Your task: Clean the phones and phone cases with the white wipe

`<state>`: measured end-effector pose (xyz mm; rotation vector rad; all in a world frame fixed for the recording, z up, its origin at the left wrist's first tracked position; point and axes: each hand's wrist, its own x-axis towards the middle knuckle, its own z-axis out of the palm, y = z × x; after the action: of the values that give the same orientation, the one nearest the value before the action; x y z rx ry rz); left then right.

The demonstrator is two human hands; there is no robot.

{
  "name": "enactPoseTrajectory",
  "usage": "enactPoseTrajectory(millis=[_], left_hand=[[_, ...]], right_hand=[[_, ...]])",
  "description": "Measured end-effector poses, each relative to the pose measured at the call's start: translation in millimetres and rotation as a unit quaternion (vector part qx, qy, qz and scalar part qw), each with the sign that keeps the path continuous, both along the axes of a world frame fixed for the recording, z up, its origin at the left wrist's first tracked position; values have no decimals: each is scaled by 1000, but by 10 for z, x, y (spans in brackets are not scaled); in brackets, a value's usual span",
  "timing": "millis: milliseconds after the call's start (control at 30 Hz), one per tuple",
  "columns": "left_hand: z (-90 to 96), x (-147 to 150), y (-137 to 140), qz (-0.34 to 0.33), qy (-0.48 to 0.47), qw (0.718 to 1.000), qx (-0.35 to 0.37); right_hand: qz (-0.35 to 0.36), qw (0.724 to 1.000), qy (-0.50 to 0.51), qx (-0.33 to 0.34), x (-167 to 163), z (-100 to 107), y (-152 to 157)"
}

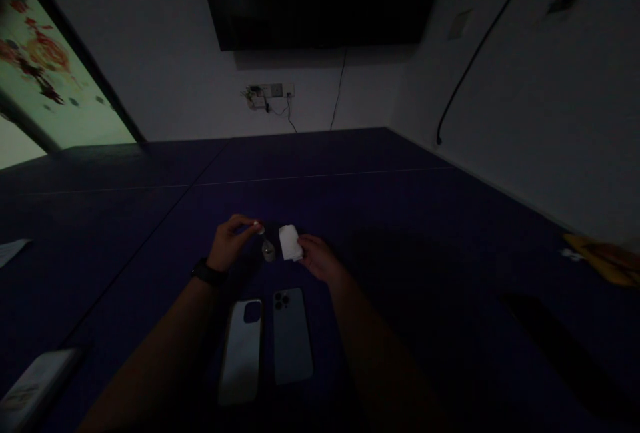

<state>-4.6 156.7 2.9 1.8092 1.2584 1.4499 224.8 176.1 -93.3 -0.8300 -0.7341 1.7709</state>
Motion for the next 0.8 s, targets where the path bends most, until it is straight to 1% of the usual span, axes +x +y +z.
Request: enactPoseTrajectory(millis=[167,333,567,700,800], left_hand=[[-62,-24,27,-27,28,999,-17],[-151,-55,39,-87,47,993,-59],[-292,-64,53,-151,27,982,-109],[-289,-87,22,-164,21,980,-111],[-247,-204,-6,-151,17,983,-103]], right_hand=[[-3,1000,4,0,-15,10,-12],[-5,1000,2,0,-24,12,-16],[-5,1000,-6,-2,-11,-6,-4],[-2,1000,-10,6,-11,-3,8],[4,1000,-18,16,-4,9,15]])
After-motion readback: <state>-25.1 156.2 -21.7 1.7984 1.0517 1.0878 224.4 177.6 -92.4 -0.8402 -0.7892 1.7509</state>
